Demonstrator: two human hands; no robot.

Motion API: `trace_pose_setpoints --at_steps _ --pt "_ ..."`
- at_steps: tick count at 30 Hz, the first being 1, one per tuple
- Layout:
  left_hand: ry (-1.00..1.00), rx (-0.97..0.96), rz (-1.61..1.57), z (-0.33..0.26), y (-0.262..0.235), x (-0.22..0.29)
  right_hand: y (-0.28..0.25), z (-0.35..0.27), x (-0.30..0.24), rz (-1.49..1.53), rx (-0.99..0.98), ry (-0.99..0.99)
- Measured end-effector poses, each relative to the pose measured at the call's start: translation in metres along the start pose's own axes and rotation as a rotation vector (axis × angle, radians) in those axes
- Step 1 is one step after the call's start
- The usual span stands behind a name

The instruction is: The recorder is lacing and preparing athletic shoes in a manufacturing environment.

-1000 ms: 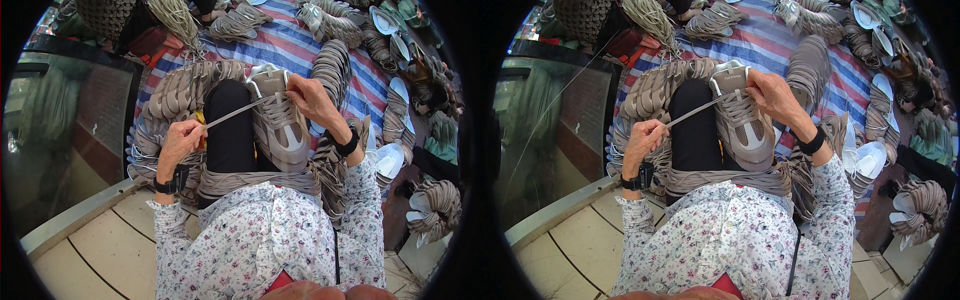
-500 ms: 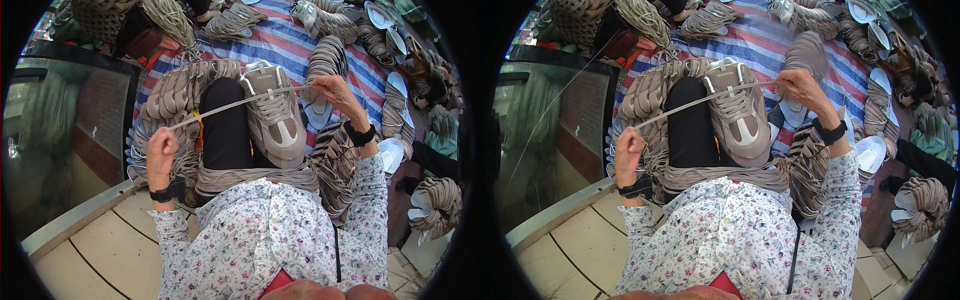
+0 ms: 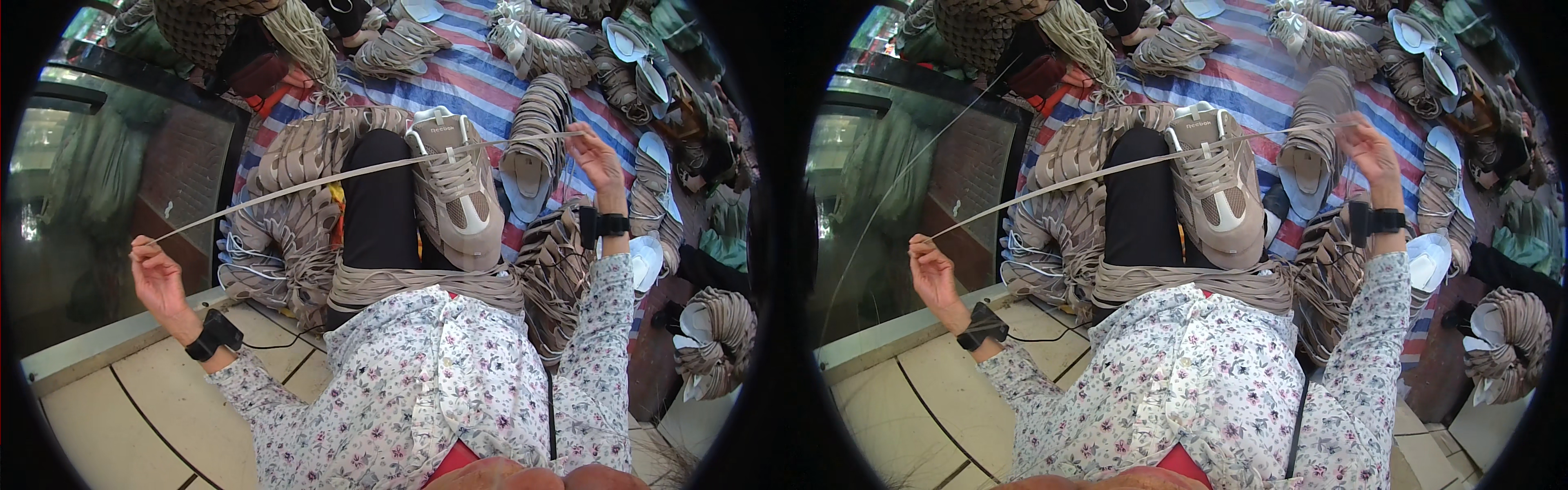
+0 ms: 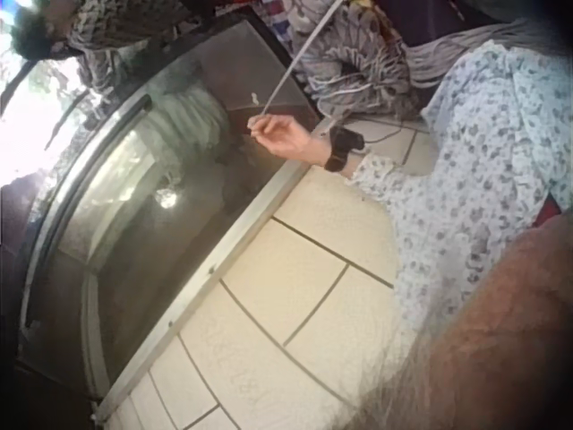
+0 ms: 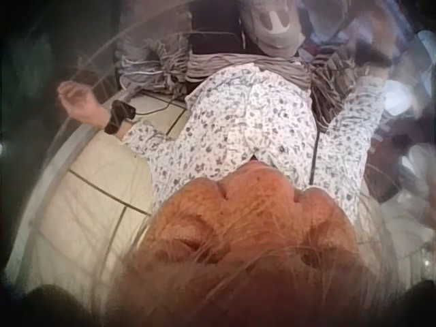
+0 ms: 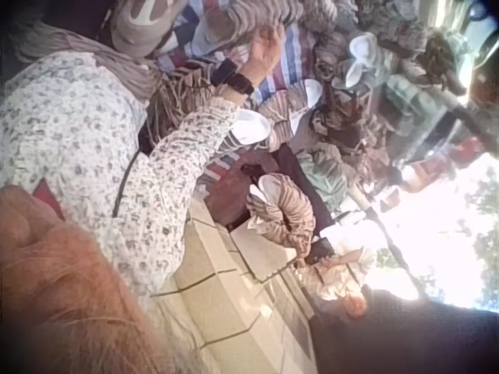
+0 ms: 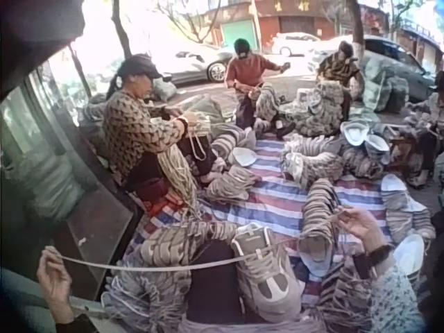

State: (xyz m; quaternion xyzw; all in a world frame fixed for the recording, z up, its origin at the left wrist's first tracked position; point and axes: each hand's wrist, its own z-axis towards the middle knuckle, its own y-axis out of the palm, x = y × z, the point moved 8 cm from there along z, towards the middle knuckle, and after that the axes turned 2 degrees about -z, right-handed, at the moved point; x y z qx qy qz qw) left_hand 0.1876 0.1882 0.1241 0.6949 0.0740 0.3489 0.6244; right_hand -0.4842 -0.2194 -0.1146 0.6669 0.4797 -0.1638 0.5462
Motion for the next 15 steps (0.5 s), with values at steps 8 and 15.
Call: trace_pose_setpoints --at_steps 8,15 --pt "0.068 -0.198 0.213 -0.025 0.091 -0.007 -0.110 -0.031 -0.101 0.166 0.014 -0.290" --pt "-0.311 -0.364 0.011 -0.054 0.143 -0.127 -0.278 -0.110 -0.115 -0.027 0.286 -0.342"
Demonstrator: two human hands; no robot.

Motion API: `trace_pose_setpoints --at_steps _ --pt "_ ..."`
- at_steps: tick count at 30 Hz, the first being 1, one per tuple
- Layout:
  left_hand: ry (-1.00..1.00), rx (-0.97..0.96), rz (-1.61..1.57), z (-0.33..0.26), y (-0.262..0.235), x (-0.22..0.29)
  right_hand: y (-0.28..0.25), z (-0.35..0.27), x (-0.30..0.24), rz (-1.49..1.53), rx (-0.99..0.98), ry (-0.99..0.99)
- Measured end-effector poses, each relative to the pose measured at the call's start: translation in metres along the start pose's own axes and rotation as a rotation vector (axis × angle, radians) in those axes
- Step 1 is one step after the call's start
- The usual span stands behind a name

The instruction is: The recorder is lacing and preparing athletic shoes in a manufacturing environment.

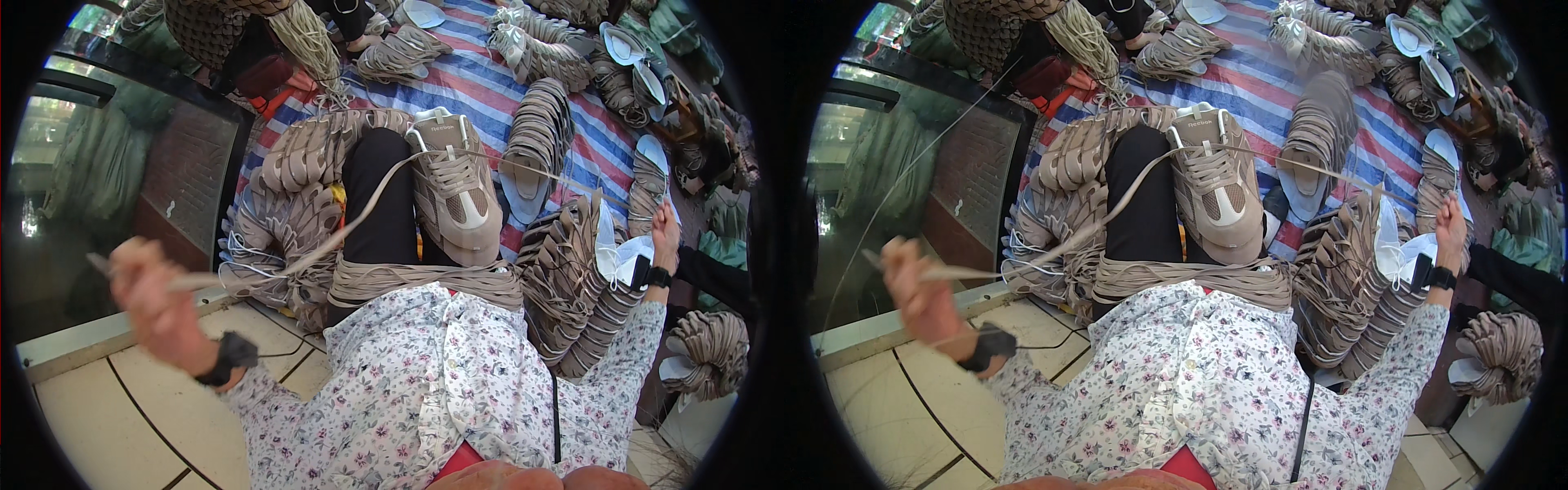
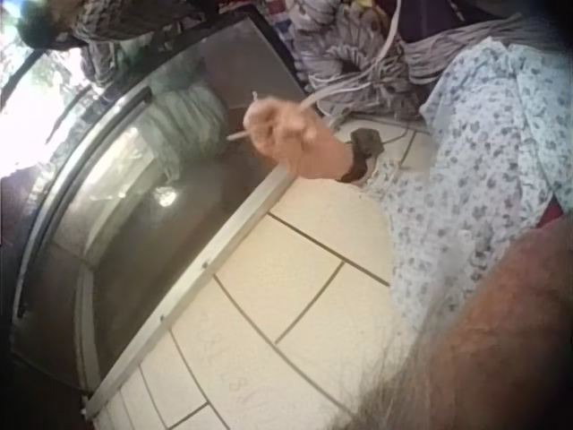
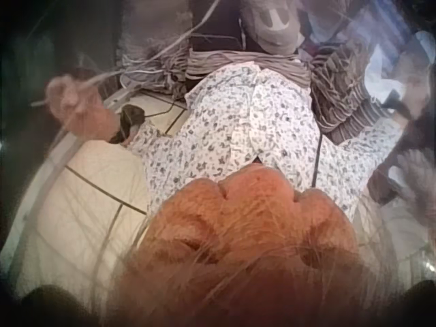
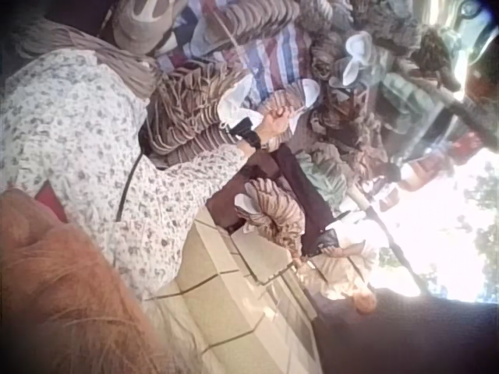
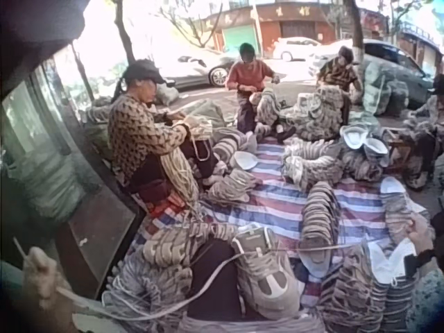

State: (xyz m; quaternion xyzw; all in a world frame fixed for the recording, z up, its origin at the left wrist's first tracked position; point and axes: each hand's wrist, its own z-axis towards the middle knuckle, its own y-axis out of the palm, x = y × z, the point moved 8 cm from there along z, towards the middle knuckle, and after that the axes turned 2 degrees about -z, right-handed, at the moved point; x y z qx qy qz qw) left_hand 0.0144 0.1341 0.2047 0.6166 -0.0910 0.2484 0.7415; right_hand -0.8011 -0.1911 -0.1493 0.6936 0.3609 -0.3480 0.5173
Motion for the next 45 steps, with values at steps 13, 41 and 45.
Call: trace_pose_setpoints --at_steps 13,41,45 --pt "-0.397 0.127 1.501 0.111 -0.190 -0.226 0.030 -0.081 0.059 -0.444 0.226 0.054" --pt "-0.481 -0.034 1.741 0.110 -0.178 -0.224 0.335 -0.118 0.158 -0.649 -0.331 0.099" --pt "-0.531 -0.060 1.731 0.109 -0.178 -0.225 0.352 -0.122 0.161 -0.636 -0.362 0.101"
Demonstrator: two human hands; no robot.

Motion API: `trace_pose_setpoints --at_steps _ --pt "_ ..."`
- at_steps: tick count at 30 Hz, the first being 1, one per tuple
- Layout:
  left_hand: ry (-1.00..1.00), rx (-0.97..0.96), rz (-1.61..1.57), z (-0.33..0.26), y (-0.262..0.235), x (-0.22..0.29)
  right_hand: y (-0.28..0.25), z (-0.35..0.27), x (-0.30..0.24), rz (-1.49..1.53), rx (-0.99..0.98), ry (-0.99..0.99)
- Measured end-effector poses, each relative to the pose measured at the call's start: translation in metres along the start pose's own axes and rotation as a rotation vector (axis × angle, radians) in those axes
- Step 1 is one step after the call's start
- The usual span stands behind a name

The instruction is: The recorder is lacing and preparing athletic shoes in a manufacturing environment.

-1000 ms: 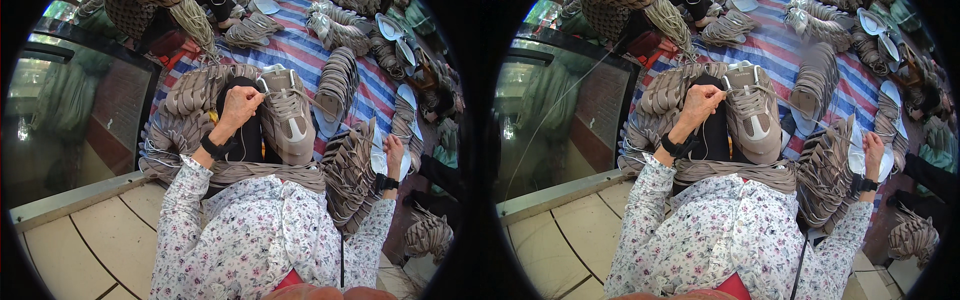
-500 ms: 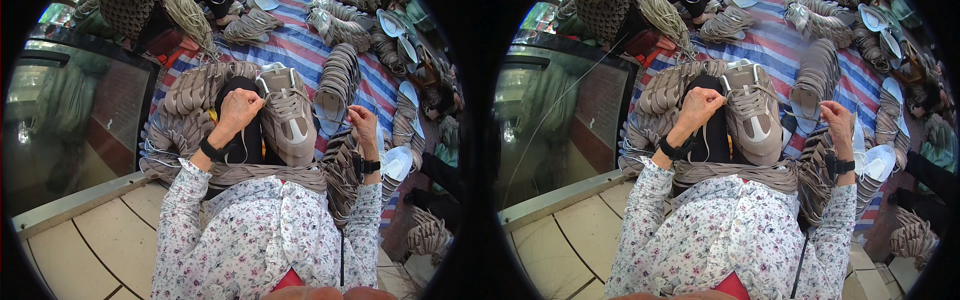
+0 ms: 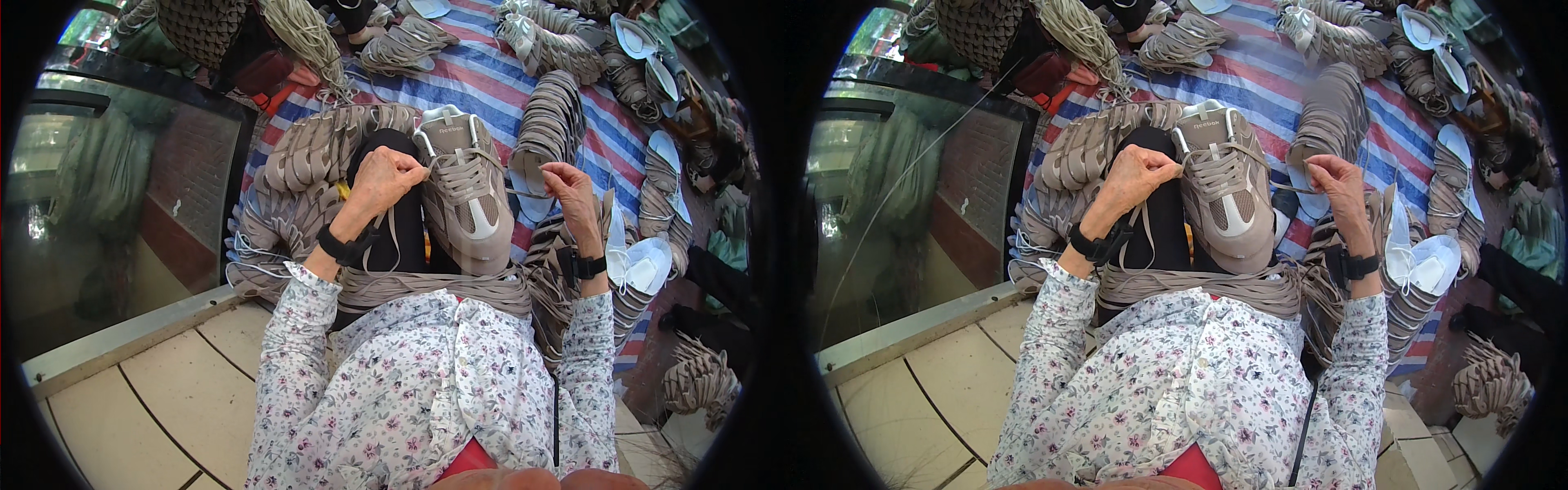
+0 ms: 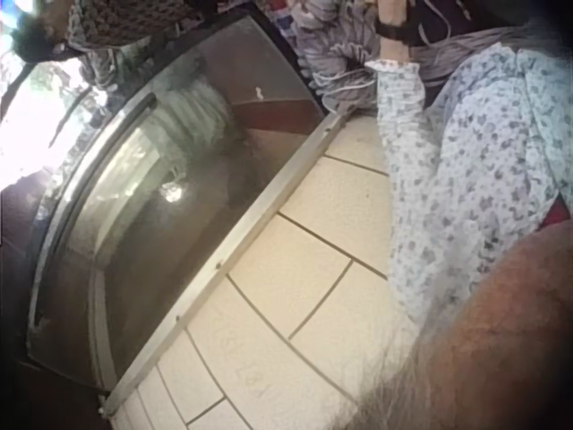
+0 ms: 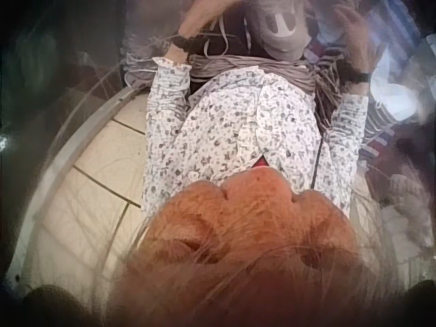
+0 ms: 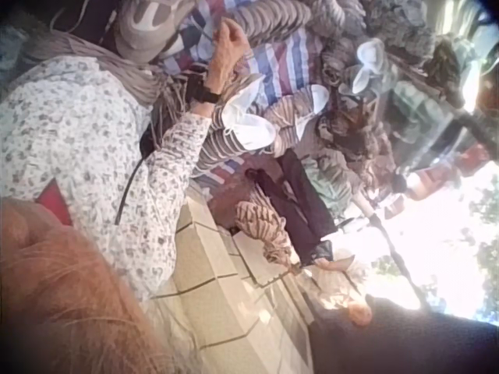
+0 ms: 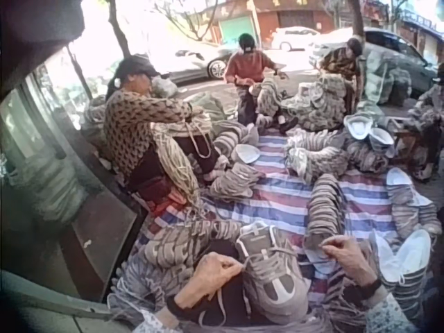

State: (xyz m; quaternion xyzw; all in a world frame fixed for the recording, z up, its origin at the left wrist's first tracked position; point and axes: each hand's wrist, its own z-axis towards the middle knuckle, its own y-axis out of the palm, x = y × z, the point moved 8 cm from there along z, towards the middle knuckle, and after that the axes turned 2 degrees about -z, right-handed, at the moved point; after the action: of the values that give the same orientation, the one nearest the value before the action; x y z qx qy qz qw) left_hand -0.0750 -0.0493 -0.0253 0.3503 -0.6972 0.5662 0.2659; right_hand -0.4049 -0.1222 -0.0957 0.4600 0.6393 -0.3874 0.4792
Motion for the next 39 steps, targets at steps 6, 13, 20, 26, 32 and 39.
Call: trace_pose_setpoints --at_steps 6,13,20,26,32,39 --pt "-0.043 0.002 0.030 0.005 0.002 -0.002 0.030 0.007 -0.023 0.057 -0.068 -0.030" --pt "-0.001 0.123 0.059 0.006 0.002 0.005 0.075 0.028 -0.048 0.097 -0.219 -0.041" --pt "0.102 0.241 0.130 -0.001 0.000 0.022 0.096 0.038 -0.049 0.019 -0.299 0.034" --pt "0.114 0.229 0.131 0.000 0.002 0.026 0.103 0.045 -0.066 -0.252 -0.269 -0.063" --pt "0.235 0.289 0.126 0.001 0.002 0.025 0.125 0.038 -0.115 -0.684 -0.198 -0.487" --pt "0.039 0.216 -0.042 0.017 0.007 -0.004 0.188 0.034 -0.118 -0.709 -0.493 -0.567"
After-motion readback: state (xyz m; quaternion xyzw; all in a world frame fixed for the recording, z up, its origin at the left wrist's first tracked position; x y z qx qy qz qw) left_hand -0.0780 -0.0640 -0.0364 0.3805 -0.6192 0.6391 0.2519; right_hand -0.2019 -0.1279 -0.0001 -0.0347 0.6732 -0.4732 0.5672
